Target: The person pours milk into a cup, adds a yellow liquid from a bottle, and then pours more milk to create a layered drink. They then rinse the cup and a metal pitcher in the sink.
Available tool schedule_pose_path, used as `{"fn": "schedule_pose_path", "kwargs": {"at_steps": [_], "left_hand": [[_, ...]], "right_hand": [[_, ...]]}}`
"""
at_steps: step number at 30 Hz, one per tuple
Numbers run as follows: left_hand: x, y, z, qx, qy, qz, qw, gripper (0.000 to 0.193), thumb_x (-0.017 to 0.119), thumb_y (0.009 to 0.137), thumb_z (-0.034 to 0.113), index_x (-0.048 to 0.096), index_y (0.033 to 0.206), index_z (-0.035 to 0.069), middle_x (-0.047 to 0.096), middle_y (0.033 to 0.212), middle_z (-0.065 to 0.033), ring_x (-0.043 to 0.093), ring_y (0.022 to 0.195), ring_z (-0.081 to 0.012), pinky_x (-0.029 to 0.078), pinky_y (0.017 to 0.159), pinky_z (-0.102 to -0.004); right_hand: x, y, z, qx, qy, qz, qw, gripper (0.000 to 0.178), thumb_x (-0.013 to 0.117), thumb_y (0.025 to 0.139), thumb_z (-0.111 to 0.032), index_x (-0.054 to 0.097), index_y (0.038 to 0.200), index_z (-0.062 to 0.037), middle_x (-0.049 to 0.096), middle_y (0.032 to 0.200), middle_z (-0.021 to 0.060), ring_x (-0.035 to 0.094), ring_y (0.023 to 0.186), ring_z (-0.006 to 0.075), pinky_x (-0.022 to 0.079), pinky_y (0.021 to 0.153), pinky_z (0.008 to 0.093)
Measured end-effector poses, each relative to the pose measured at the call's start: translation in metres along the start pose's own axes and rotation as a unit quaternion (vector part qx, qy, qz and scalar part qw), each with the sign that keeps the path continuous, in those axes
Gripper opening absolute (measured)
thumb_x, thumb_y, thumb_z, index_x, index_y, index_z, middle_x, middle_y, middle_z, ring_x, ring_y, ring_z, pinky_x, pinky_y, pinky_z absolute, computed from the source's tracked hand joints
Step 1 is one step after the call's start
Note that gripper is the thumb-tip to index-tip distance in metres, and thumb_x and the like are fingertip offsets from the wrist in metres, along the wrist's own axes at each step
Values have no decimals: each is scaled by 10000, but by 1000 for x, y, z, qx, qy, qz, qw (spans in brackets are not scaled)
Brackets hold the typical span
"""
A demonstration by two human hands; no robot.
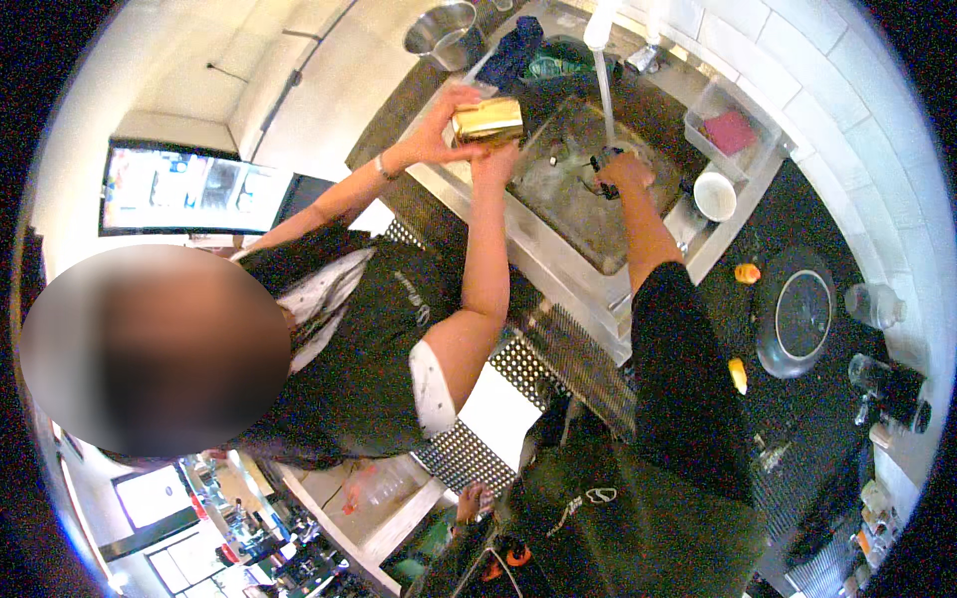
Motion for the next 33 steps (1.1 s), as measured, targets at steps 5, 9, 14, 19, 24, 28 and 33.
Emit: {"fn": "schedule_pose_path", "kwargs": {"at_steps": [5, 9, 14, 19, 24, 28, 33], "left_hand": [[-14, 2, -35, -36, -72, -12, 997, 287, 517, 967, 267, 513, 1140, 37, 663, 962, -149, 682, 830, -252, 571, 594, -355], [-16, -18, -49, -55, -49, -21, 997, 288, 542, 947, 257, 525, 1137, 42, 662, 972, -132, 678, 828, -243, 567, 592, -359], [-26, -26, -40, -66, -33, -21, 997, 292, 574, 921, 245, 540, 1133, 47, 660, 983, -110, 673, 826, -233, 563, 589, -365], [-40, -31, -42, -38, 37, -10, 999, 299, 605, 896, 232, 555, 1130, 52, 658, 995, -88, 667, 824, -223, 559, 587, -371], [-34, -19, -22, -43, -51, -34, 997, 306, 599, 913, 250, 548, 1123, 34, 666, 987, -116, 675, 800, -231, 560, 569, -362], [-36, -15, -6, 28, -133, -100, 986, 315, 594, 927, 265, 542, 1117, 19, 674, 980, -137, 682, 782, -238, 561, 555, -355], [-44, -9, -12, -79, -177, -84, 977, 301, 589, 935, 245, 535, 1127, 21, 676, 976, -154, 686, 774, -240, 564, 550, -347]], "right_hand": [[59, 67, 20, -4, 298, 179, 938, 1021, 832, 533, -405, 345, 1356, -45, 572, 1225, 197, 556, 1144, 358, 452, 957, 438], [51, 53, -9, -24, 358, 238, 902, 988, 851, 545, -331, 341, 1332, -19, 558, 1231, 208, 545, 1141, 373, 439, 950, 432], [65, 75, 3, -31, 355, 299, 885, 984, 864, 553, -329, 338, 1332, -38, 545, 1242, 216, 534, 1142, 389, 433, 943, 447], [63, 78, 7, -43, 348, 295, 889, 966, 865, 569, -328, 345, 1326, -30, 552, 1234, 222, 535, 1142, 392, 435, 936, 452], [46, 81, 2, -18, 314, 273, 909, 945, 881, 549, -303, 362, 1291, -31, 575, 1185, 223, 551, 1107, 399, 445, 924, 460], [54, 101, 17, -57, 320, 319, 890, 928, 888, 527, -314, 378, 1253, -42, 594, 1149, 214, 567, 1075, 404, 456, 906, 463], [47, 84, 5, -63, 332, 286, 897, 866, 876, 564, -278, 388, 1246, -63, 611, 1141, 187, 586, 1076, 362, 459, 883, 434]]}}
Point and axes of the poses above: each hand's wrist, its own y-axis towards the middle knuckle, its own x-axis out of the palm, z = x × y, the point moved 1 cm from there along y, towards the middle knuckle
